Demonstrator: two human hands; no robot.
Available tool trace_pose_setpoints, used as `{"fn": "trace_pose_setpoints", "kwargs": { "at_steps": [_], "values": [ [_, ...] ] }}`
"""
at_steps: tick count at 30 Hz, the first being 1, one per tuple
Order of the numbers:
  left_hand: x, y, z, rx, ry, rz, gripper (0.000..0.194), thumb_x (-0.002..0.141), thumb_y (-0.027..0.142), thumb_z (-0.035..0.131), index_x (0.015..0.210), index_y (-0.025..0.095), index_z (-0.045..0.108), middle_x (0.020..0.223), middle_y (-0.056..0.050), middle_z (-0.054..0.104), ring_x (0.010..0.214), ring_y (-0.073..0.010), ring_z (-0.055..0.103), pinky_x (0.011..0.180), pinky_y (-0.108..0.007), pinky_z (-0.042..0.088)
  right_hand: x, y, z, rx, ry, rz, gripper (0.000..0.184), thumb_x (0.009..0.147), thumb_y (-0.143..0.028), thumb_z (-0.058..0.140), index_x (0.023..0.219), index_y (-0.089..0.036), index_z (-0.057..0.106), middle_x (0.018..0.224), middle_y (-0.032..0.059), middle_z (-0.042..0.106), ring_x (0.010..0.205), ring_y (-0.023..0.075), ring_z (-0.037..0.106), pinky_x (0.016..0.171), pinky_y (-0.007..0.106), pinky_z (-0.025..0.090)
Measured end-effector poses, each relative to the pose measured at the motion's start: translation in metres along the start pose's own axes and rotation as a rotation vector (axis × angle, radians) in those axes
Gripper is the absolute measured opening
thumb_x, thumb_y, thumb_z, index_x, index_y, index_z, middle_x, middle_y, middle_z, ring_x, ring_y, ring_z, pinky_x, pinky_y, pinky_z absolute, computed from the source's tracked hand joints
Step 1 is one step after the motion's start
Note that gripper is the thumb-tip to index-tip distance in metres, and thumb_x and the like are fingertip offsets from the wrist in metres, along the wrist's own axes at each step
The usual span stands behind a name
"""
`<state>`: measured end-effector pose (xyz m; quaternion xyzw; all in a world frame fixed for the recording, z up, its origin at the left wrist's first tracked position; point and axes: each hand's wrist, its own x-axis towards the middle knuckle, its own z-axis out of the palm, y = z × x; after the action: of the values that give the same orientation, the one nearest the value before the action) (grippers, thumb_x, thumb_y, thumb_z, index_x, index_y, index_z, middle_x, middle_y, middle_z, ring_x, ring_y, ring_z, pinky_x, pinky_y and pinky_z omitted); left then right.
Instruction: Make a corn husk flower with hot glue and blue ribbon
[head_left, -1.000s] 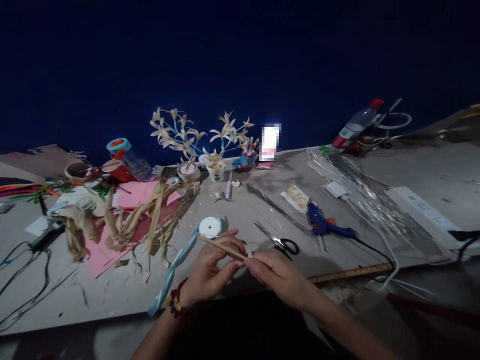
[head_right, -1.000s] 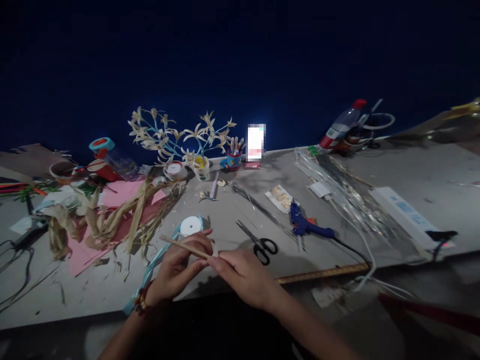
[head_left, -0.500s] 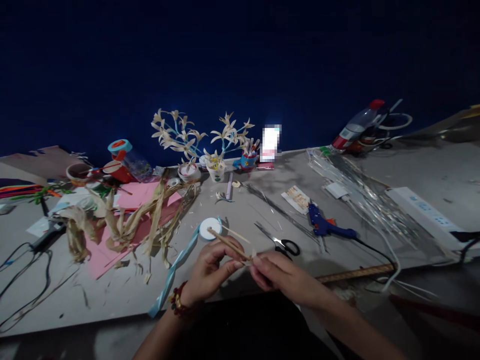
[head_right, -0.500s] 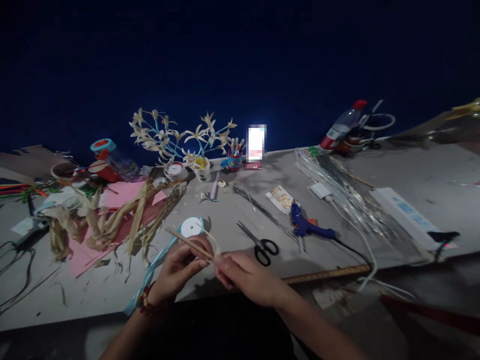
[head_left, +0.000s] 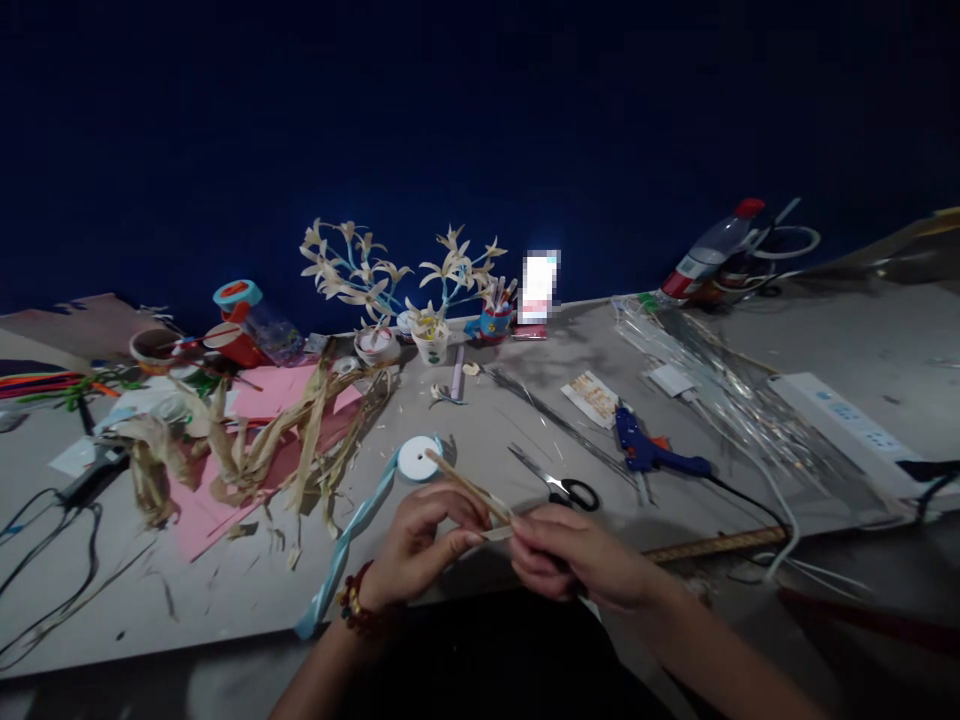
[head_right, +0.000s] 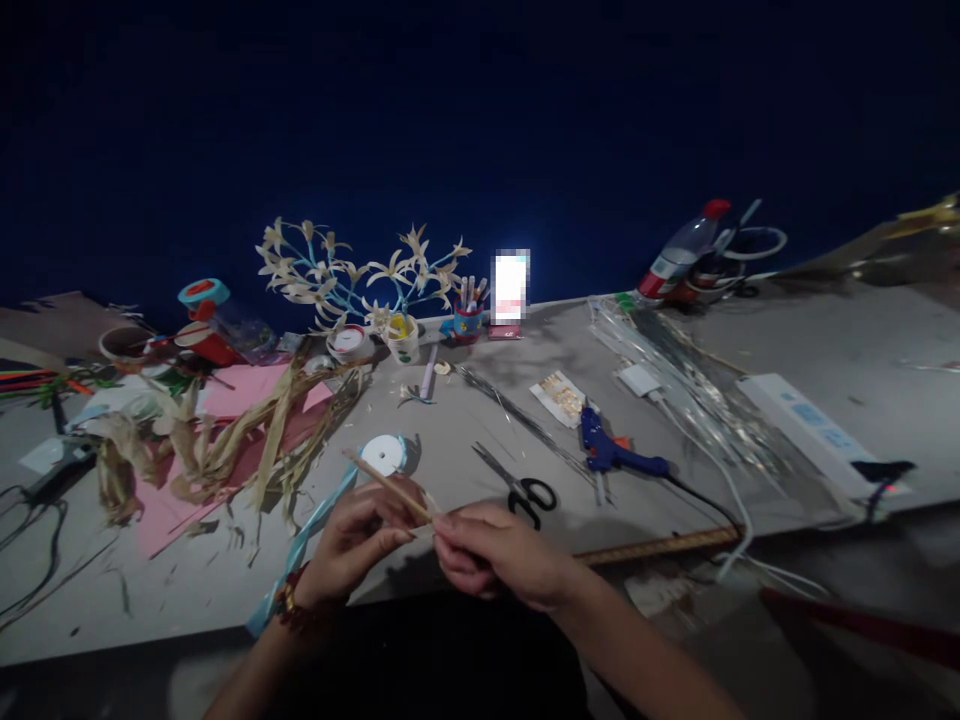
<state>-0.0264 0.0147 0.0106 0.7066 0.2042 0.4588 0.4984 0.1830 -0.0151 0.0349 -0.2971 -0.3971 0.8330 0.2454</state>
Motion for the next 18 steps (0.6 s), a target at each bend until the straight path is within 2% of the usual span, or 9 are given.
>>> {"fn": "trace_pose_setpoints", "kwargs": {
  "at_steps": [2, 4, 6, 10, 13, 16, 18],
  "values": [
    [-0.001, -0.003, -0.003, -0.014, -0.007, -0.004, 0.008, 0.089, 0.018, 0.065, 0.082, 0.017, 0.065, 0.082, -0.007, 0.071, 0.084, -0.0192, 0.067, 0.078, -0.032, 0.051, -0.001, 0.001, -0.002, 0.060, -0.031, 0.005, 0.052, 0.092, -0.059, 0.052, 0.059, -0.021, 0.039, 0.043, -0.0114, 0.027, 0.038, 0.0056, 0.016, 0.039, 0.022, 0.011],
    [-0.002, -0.005, -0.005, -0.007, -0.018, -0.035, 0.009, 0.090, 0.018, 0.065, 0.081, 0.017, 0.065, 0.083, -0.007, 0.070, 0.082, -0.0183, 0.066, 0.077, -0.031, 0.051, -0.002, 0.002, -0.004, 0.021, 0.002, -0.014, 0.052, 0.092, -0.060, 0.051, 0.059, -0.021, 0.039, 0.044, -0.0110, 0.029, 0.039, 0.0057, 0.016, 0.040, 0.022, 0.012],
    [-0.001, -0.004, -0.007, 0.029, -0.044, -0.079, 0.006, 0.090, 0.022, 0.065, 0.087, 0.017, 0.065, 0.089, -0.008, 0.071, 0.086, -0.0197, 0.066, 0.080, -0.032, 0.051, -0.003, 0.004, -0.004, -0.128, 0.101, -0.055, 0.053, 0.093, -0.062, 0.049, 0.061, -0.020, 0.041, 0.048, -0.0091, 0.033, 0.042, 0.0066, 0.022, 0.041, 0.023, 0.016],
    [0.007, 0.007, -0.005, 0.145, -0.093, -0.077, 0.026, 0.085, 0.033, 0.072, 0.104, 0.018, 0.065, 0.108, -0.013, 0.067, 0.102, -0.0257, 0.061, 0.091, -0.040, 0.047, -0.006, 0.004, 0.000, -0.557, 0.295, -0.140, 0.054, 0.098, -0.063, 0.039, 0.066, -0.019, 0.045, 0.060, -0.0043, 0.041, 0.055, 0.0106, 0.037, 0.052, 0.024, 0.028],
    [0.015, 0.013, 0.001, 0.265, -0.067, -0.010, 0.013, 0.089, 0.027, 0.067, 0.098, 0.018, 0.066, 0.100, -0.010, 0.067, 0.100, -0.0238, 0.059, 0.093, -0.040, 0.045, -0.006, 0.002, 0.004, -0.758, 0.340, -0.182, 0.055, 0.100, -0.062, 0.032, 0.066, -0.020, 0.043, 0.061, -0.0037, 0.042, 0.059, 0.0123, 0.040, 0.056, 0.026, 0.029],
    [0.016, 0.013, 0.005, 0.315, -0.040, 0.026, 0.009, 0.091, 0.026, 0.064, 0.093, 0.018, 0.068, 0.093, -0.008, 0.068, 0.099, -0.0235, 0.058, 0.100, -0.045, 0.040, -0.005, 0.001, 0.005, -0.765, 0.323, -0.202, 0.055, 0.100, -0.062, 0.032, 0.065, -0.020, 0.042, 0.061, -0.0036, 0.041, 0.059, 0.0122, 0.040, 0.057, 0.026, 0.028],
    [0.014, 0.012, 0.006, 0.303, -0.039, 0.026, 0.012, 0.092, 0.029, 0.063, 0.091, 0.019, 0.068, 0.090, -0.008, 0.069, 0.099, -0.0241, 0.059, 0.105, -0.048, 0.036, -0.003, 0.002, 0.004, -0.617, 0.260, -0.159, 0.056, 0.098, -0.064, 0.036, 0.064, -0.020, 0.042, 0.059, -0.0041, 0.041, 0.056, 0.0112, 0.038, 0.054, 0.025, 0.028]
  ]
}}
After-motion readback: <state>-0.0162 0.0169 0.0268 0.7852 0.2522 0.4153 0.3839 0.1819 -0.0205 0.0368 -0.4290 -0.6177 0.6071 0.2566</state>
